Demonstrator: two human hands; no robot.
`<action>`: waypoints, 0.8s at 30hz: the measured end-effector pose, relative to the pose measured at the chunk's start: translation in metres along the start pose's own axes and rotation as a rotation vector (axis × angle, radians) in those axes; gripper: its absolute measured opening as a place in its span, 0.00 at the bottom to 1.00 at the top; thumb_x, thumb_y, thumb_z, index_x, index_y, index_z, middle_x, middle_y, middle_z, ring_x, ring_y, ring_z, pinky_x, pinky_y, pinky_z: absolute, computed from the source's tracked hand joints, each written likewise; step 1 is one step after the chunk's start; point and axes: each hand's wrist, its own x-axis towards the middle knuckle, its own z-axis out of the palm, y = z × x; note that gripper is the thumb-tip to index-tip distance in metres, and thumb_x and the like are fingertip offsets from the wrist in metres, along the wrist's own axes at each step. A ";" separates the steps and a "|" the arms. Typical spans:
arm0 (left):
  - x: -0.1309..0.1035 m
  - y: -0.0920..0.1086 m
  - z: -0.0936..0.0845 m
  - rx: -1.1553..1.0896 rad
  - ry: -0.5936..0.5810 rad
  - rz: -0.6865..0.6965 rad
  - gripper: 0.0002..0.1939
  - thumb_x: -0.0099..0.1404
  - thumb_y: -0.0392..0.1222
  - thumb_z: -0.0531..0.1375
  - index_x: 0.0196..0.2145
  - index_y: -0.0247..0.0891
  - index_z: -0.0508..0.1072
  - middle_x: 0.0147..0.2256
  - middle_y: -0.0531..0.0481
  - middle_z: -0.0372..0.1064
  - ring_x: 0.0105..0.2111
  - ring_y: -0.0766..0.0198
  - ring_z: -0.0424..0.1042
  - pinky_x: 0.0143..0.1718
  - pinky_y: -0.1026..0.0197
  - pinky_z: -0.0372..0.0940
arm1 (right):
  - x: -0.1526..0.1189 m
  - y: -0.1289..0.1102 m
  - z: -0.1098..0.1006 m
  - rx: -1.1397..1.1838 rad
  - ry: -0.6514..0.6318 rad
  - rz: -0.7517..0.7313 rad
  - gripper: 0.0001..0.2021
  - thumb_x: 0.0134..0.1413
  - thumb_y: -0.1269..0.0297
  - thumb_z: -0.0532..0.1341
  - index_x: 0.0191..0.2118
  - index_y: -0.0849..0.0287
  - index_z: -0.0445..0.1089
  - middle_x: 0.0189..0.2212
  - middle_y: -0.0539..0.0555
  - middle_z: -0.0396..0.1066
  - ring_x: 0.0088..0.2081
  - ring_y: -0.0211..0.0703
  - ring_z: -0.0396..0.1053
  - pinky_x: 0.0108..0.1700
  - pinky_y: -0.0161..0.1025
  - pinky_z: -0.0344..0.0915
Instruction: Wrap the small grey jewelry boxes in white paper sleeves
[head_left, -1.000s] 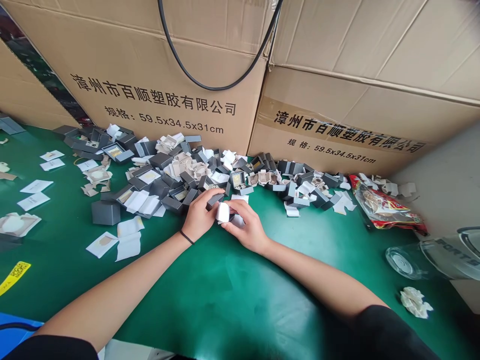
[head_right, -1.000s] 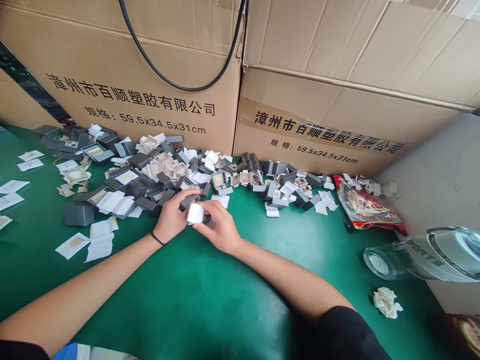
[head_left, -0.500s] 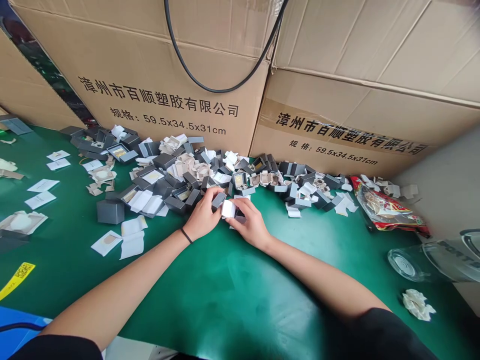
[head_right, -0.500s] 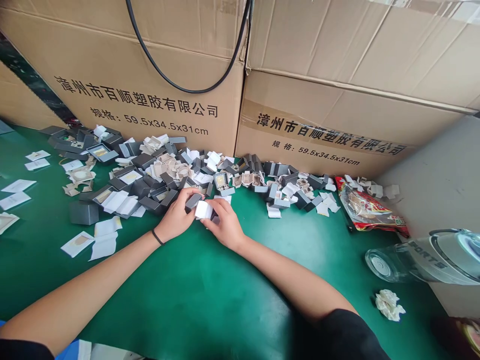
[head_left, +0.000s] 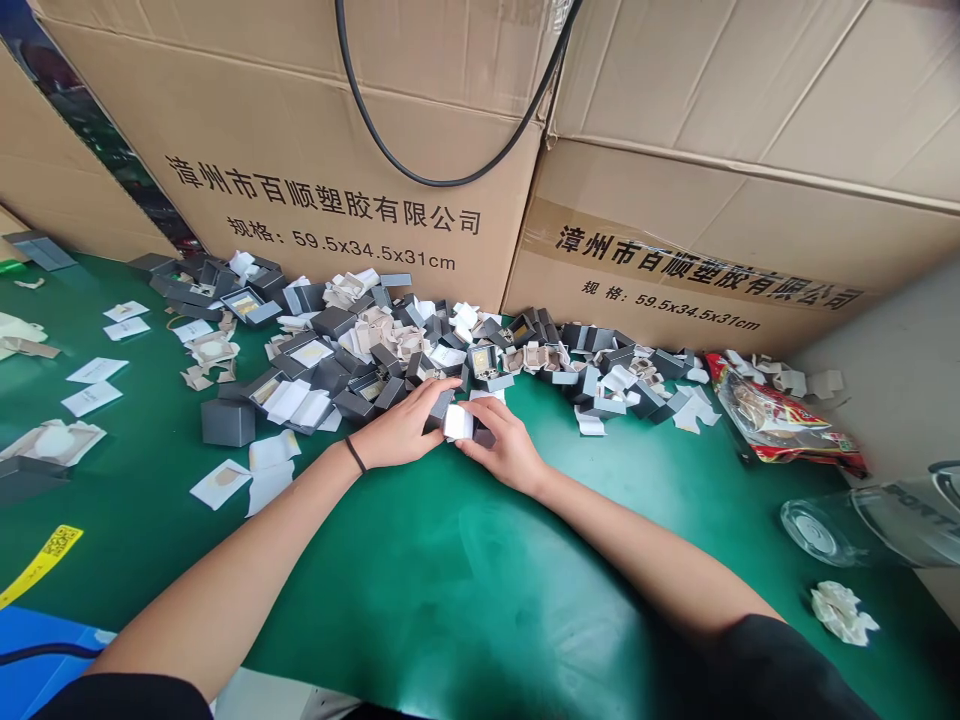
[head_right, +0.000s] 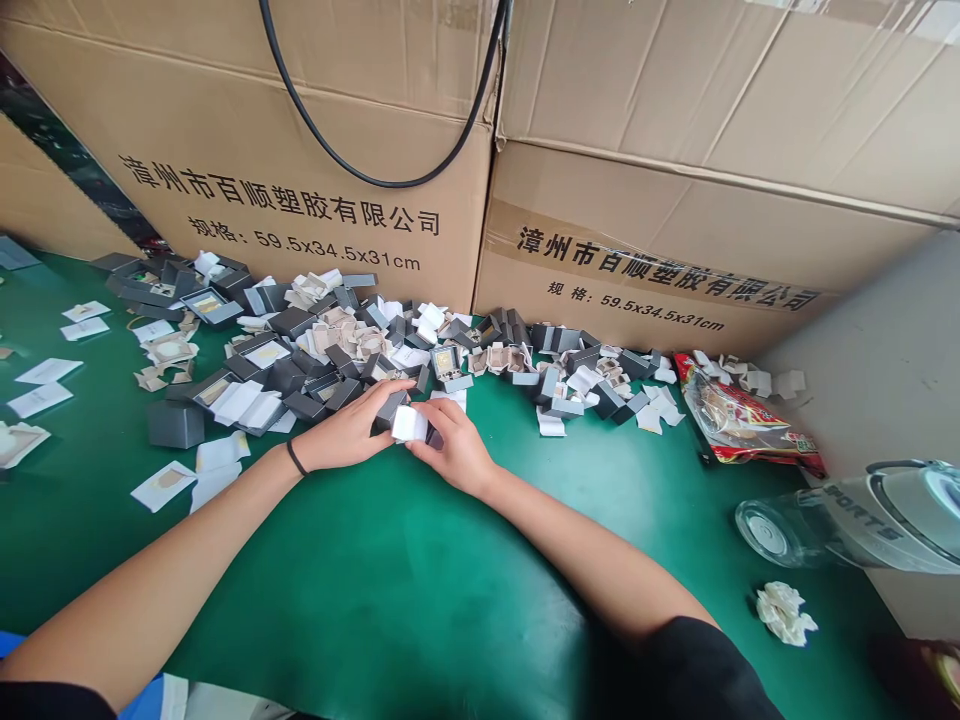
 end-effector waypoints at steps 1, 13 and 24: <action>0.000 0.000 0.000 0.003 0.000 -0.001 0.31 0.60 0.41 0.52 0.60 0.42 0.48 0.60 0.44 0.48 0.60 0.54 0.52 0.58 0.52 0.53 | 0.000 0.001 0.000 -0.024 -0.001 -0.003 0.19 0.54 0.60 0.59 0.51 0.57 0.62 0.44 0.58 0.65 0.47 0.47 0.64 0.49 0.44 0.64; 0.000 -0.003 0.002 0.020 -0.017 -0.031 0.33 0.61 0.51 0.54 0.61 0.45 0.47 0.62 0.46 0.46 0.60 0.53 0.50 0.59 0.51 0.52 | 0.006 0.009 -0.011 -0.307 -0.152 -0.039 0.23 0.56 0.56 0.56 0.55 0.60 0.61 0.44 0.60 0.66 0.45 0.50 0.60 0.46 0.48 0.62; 0.002 -0.004 -0.001 0.003 -0.030 -0.054 0.38 0.60 0.54 0.54 0.63 0.46 0.43 0.63 0.47 0.43 0.62 0.51 0.47 0.59 0.51 0.51 | 0.005 -0.004 -0.010 -0.659 -0.274 -0.071 0.23 0.61 0.58 0.48 0.59 0.64 0.55 0.49 0.64 0.63 0.51 0.55 0.57 0.50 0.54 0.58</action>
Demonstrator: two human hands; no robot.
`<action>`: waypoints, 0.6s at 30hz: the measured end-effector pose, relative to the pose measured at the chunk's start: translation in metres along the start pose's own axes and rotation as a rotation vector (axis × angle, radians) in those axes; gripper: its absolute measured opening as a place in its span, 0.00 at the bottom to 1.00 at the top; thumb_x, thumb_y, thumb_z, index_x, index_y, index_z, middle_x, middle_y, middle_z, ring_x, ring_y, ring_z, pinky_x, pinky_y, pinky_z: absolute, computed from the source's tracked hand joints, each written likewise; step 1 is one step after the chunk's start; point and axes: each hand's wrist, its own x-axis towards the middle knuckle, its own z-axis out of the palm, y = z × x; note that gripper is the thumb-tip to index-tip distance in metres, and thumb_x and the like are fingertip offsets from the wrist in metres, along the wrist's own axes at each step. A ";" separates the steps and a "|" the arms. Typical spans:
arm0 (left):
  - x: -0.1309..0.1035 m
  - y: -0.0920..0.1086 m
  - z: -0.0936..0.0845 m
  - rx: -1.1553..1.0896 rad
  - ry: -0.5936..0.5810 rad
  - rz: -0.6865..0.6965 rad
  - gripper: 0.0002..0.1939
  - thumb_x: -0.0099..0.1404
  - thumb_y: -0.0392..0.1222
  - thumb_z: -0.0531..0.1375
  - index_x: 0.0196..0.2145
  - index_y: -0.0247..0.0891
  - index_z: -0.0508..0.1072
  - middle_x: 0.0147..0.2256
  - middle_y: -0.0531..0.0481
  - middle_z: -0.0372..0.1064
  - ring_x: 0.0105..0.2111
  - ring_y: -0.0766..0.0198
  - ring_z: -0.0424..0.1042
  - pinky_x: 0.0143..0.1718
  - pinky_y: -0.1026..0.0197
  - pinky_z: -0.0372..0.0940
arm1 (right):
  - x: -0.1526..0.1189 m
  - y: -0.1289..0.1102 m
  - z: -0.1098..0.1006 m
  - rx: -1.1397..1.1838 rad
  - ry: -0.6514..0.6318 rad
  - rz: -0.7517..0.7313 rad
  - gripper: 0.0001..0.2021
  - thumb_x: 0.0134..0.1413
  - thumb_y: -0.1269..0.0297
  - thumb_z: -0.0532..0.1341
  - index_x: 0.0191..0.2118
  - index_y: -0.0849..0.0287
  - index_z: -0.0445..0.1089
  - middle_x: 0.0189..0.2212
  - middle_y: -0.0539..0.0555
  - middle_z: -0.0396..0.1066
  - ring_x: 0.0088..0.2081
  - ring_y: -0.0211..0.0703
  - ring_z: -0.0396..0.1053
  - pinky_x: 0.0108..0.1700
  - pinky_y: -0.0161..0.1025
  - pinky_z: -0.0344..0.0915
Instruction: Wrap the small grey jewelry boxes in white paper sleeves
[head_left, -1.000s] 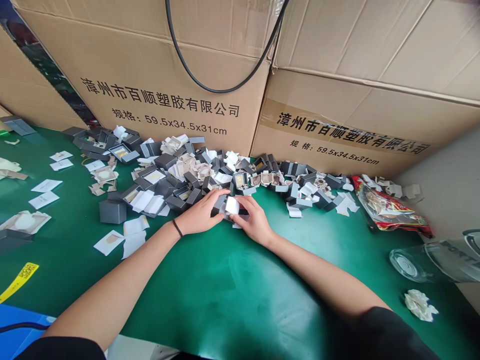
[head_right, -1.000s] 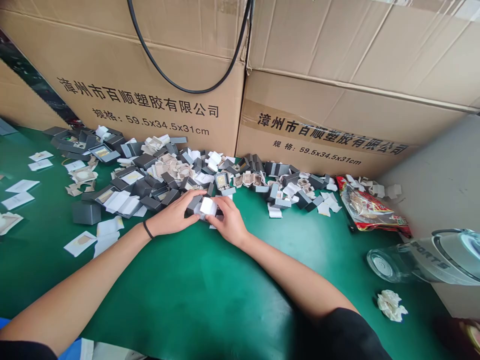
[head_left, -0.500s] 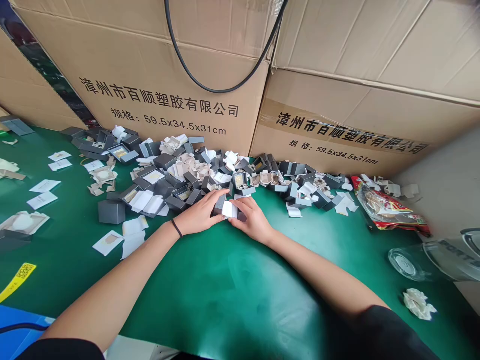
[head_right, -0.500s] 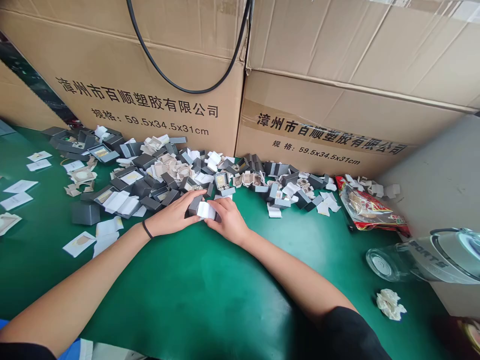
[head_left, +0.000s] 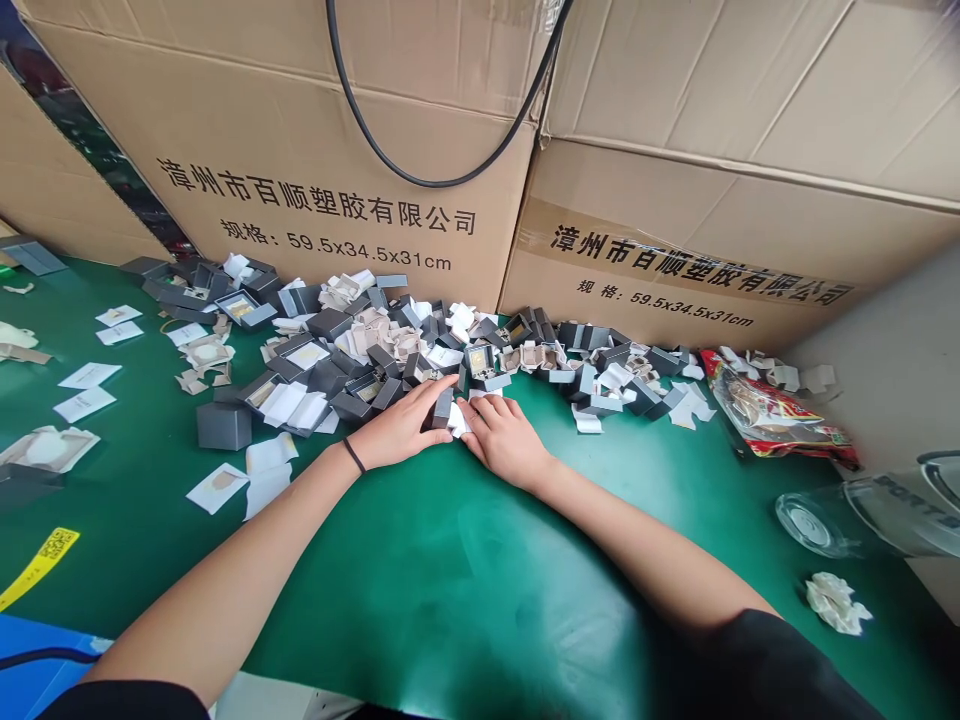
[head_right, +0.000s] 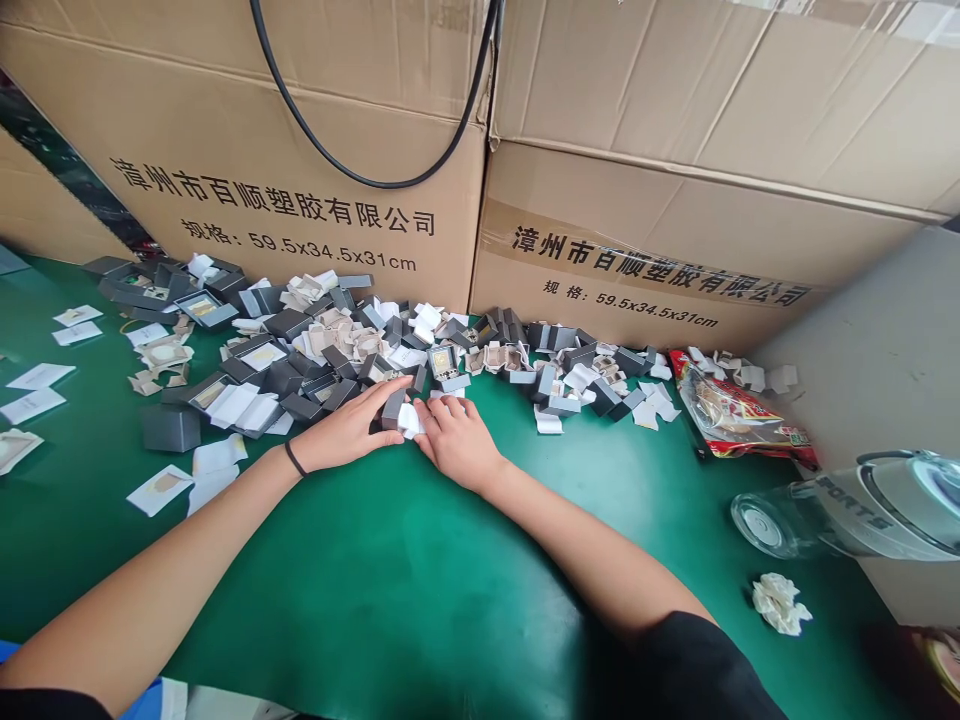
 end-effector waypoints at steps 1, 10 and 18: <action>0.000 0.000 0.000 -0.002 0.004 0.000 0.38 0.60 0.53 0.54 0.63 0.45 0.43 0.63 0.47 0.43 0.62 0.51 0.47 0.59 0.51 0.51 | -0.001 -0.002 0.001 -0.027 0.016 -0.007 0.23 0.61 0.60 0.48 0.59 0.65 0.55 0.50 0.65 0.62 0.52 0.56 0.57 0.52 0.56 0.56; 0.000 0.003 0.002 0.002 0.040 0.015 0.37 0.60 0.53 0.54 0.62 0.43 0.45 0.62 0.45 0.47 0.61 0.52 0.49 0.59 0.51 0.51 | -0.003 -0.007 0.002 -0.077 0.050 -0.013 0.23 0.61 0.63 0.48 0.60 0.65 0.52 0.54 0.67 0.61 0.54 0.58 0.57 0.54 0.60 0.54; 0.000 0.002 0.001 0.010 0.049 0.002 0.36 0.61 0.52 0.53 0.62 0.43 0.43 0.63 0.45 0.45 0.60 0.52 0.51 0.58 0.52 0.54 | -0.004 -0.001 0.004 -0.020 0.160 -0.099 0.15 0.62 0.64 0.48 0.49 0.63 0.65 0.45 0.62 0.70 0.48 0.50 0.63 0.54 0.53 0.56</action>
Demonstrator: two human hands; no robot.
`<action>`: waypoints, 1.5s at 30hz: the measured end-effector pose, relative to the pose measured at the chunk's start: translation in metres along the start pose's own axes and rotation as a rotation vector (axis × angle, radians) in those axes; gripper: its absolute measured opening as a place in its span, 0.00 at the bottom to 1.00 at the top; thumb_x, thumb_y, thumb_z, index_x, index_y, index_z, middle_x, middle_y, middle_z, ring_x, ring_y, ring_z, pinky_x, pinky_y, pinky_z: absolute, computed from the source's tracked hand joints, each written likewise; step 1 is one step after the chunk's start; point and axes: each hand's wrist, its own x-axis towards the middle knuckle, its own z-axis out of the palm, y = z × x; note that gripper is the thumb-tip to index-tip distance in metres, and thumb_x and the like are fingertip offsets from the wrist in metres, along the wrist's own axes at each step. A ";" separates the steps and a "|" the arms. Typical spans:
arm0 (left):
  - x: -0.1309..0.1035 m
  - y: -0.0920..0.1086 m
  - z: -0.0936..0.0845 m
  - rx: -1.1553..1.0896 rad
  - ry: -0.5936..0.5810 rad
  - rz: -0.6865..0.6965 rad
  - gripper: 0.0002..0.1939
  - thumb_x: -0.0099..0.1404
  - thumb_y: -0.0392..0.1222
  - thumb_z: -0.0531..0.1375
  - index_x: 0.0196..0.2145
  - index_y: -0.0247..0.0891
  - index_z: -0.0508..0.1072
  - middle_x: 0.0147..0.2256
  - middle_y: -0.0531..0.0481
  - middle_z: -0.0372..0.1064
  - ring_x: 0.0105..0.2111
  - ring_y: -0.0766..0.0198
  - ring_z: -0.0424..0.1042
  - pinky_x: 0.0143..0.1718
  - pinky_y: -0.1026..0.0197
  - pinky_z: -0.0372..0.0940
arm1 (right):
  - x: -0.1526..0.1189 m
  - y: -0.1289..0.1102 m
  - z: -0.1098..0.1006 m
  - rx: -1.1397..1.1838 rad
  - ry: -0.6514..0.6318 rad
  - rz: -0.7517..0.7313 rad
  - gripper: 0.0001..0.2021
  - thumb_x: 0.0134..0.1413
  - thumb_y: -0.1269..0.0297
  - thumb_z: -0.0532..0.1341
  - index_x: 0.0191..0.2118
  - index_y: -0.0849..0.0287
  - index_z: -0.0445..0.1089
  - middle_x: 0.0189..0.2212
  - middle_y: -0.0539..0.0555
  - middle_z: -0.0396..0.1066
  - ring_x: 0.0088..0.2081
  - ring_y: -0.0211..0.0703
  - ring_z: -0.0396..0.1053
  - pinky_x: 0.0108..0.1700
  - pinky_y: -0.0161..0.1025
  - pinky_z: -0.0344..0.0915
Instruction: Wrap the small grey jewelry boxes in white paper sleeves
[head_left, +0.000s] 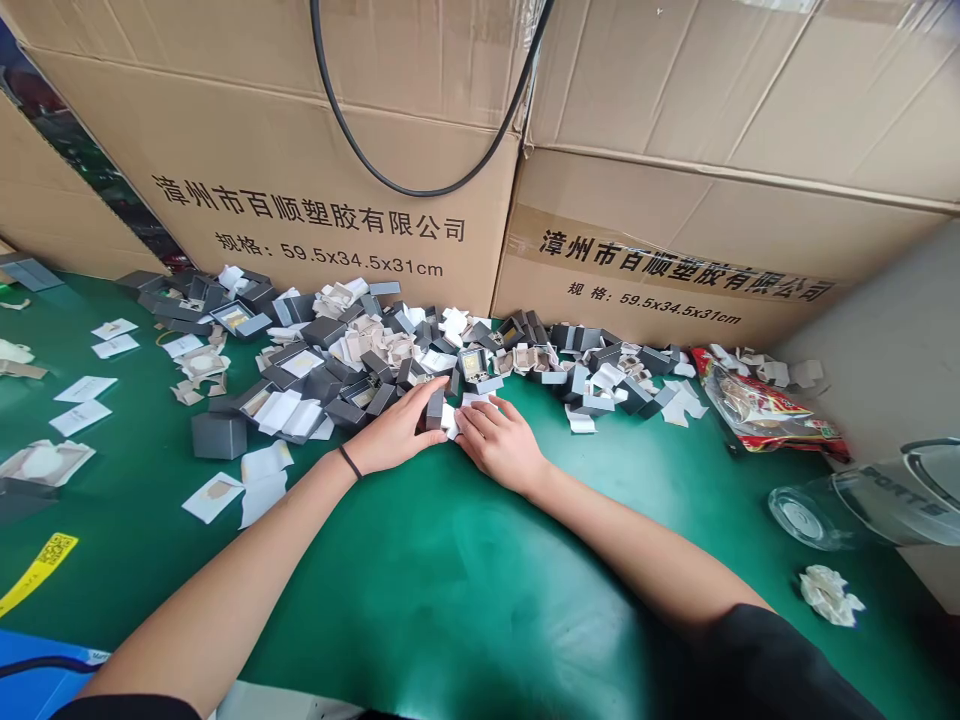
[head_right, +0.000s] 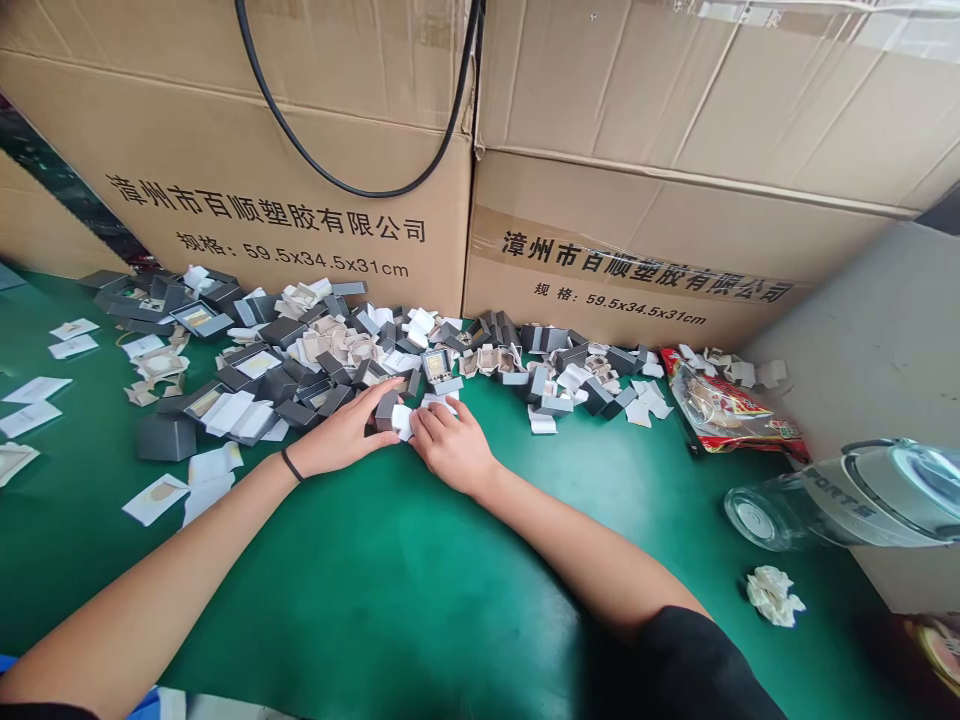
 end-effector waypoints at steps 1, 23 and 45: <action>0.000 0.000 0.000 -0.001 0.000 0.001 0.36 0.61 0.52 0.53 0.62 0.42 0.44 0.63 0.45 0.45 0.61 0.52 0.50 0.58 0.52 0.53 | 0.000 0.000 0.000 0.015 0.009 -0.010 0.14 0.62 0.65 0.49 0.47 0.63 0.67 0.43 0.61 0.71 0.47 0.49 0.64 0.53 0.52 0.56; 0.001 -0.002 0.004 -0.094 -0.009 0.034 0.35 0.62 0.55 0.52 0.63 0.48 0.43 0.63 0.50 0.43 0.62 0.52 0.46 0.57 0.53 0.55 | 0.009 0.015 0.008 0.533 0.077 0.137 0.16 0.56 0.56 0.56 0.48 0.57 0.62 0.44 0.57 0.69 0.46 0.45 0.65 0.47 0.43 0.63; 0.003 -0.003 0.005 -0.116 -0.048 0.053 0.36 0.62 0.54 0.51 0.64 0.49 0.40 0.64 0.51 0.40 0.62 0.53 0.47 0.52 0.57 0.61 | 0.020 0.017 -0.004 0.333 -0.087 0.028 0.07 0.50 0.66 0.57 0.34 0.58 0.71 0.34 0.55 0.59 0.37 0.44 0.56 0.41 0.41 0.61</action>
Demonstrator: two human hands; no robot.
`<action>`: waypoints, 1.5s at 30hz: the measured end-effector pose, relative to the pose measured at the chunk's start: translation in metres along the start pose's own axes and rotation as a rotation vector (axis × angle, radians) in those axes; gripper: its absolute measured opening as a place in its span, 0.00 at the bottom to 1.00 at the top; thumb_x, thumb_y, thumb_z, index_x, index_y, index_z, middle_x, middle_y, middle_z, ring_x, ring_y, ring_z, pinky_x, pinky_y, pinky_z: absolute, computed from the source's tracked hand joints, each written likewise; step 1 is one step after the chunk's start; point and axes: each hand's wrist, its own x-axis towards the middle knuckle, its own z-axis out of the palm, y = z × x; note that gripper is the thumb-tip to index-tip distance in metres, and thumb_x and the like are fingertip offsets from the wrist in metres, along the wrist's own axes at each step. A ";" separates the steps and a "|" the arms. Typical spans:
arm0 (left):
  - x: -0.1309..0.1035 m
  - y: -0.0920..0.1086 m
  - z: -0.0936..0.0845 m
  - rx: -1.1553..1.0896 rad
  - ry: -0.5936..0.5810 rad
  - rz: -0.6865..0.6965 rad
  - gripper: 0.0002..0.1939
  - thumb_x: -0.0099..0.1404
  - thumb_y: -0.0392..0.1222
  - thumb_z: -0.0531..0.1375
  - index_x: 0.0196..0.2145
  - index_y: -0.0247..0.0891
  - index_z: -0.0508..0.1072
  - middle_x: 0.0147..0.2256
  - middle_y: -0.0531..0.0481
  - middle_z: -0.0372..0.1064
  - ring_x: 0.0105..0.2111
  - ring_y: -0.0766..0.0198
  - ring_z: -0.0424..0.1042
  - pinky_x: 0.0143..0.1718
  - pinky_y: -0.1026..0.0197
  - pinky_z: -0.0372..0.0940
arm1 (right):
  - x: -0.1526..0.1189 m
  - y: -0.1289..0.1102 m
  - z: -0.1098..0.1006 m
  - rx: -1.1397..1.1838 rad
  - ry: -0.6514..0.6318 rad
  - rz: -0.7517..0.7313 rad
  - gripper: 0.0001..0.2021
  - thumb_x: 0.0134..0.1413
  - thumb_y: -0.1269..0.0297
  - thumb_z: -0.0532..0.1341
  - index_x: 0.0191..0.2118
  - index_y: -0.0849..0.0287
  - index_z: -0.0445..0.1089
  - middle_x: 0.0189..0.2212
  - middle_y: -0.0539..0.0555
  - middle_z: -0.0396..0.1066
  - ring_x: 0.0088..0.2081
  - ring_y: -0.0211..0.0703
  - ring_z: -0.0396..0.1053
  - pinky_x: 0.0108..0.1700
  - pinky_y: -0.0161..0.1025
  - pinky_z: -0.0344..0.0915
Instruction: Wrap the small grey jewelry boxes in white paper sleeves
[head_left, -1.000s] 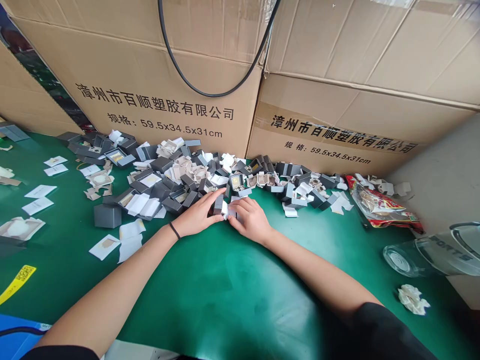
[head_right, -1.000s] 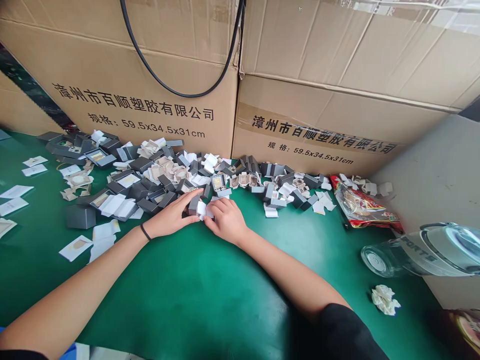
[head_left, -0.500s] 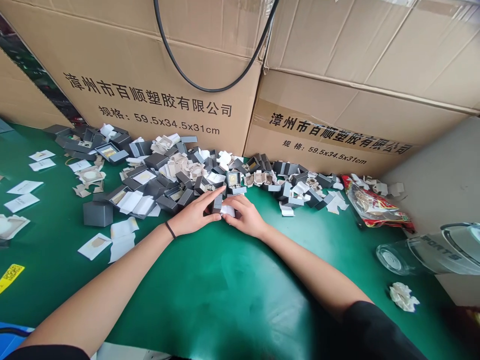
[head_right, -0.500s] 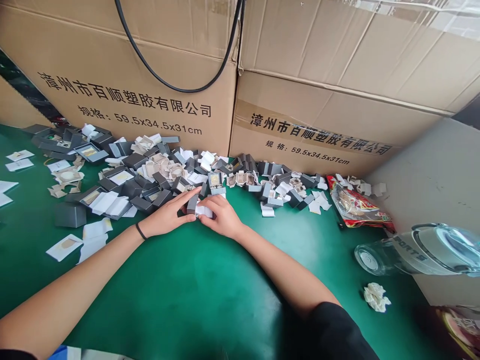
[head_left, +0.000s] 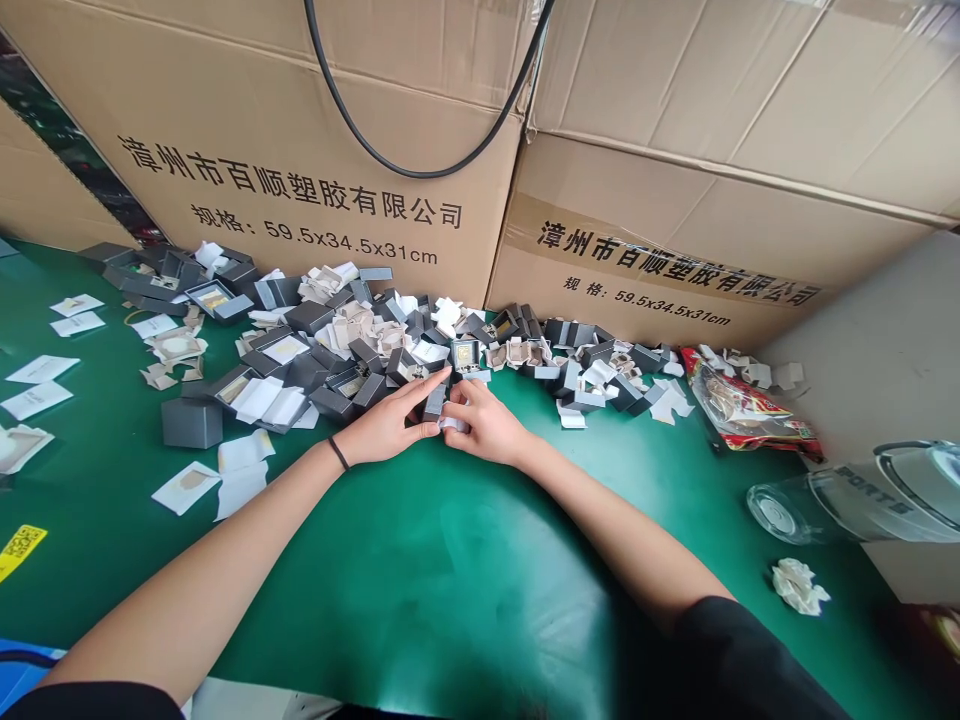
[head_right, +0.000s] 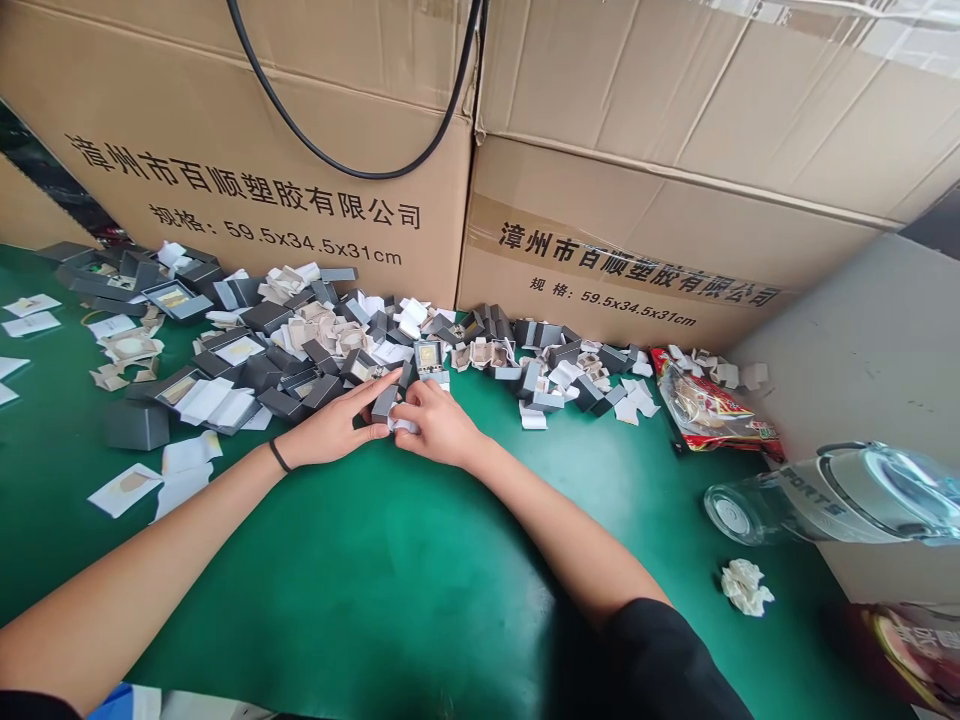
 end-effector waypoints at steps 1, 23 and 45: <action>0.000 0.000 0.000 -0.004 0.003 0.000 0.36 0.62 0.54 0.51 0.64 0.49 0.40 0.64 0.51 0.40 0.62 0.53 0.47 0.52 0.57 0.61 | 0.001 0.000 -0.001 -0.009 -0.013 -0.003 0.06 0.50 0.66 0.57 0.34 0.58 0.71 0.34 0.55 0.59 0.36 0.44 0.56 0.40 0.41 0.61; 0.001 -0.006 0.002 0.030 0.039 0.044 0.36 0.62 0.52 0.53 0.63 0.48 0.42 0.63 0.52 0.44 0.62 0.54 0.47 0.57 0.55 0.55 | -0.010 0.002 0.003 -0.265 0.082 -0.179 0.11 0.59 0.61 0.52 0.40 0.57 0.70 0.43 0.57 0.66 0.47 0.47 0.59 0.45 0.42 0.59; -0.002 0.003 0.006 0.035 0.080 0.002 0.36 0.62 0.50 0.53 0.63 0.49 0.42 0.63 0.53 0.44 0.61 0.56 0.49 0.55 0.57 0.58 | -0.026 -0.042 0.011 -0.457 -0.058 -0.031 0.24 0.61 0.61 0.47 0.54 0.77 0.61 0.53 0.68 0.62 0.56 0.56 0.58 0.55 0.48 0.59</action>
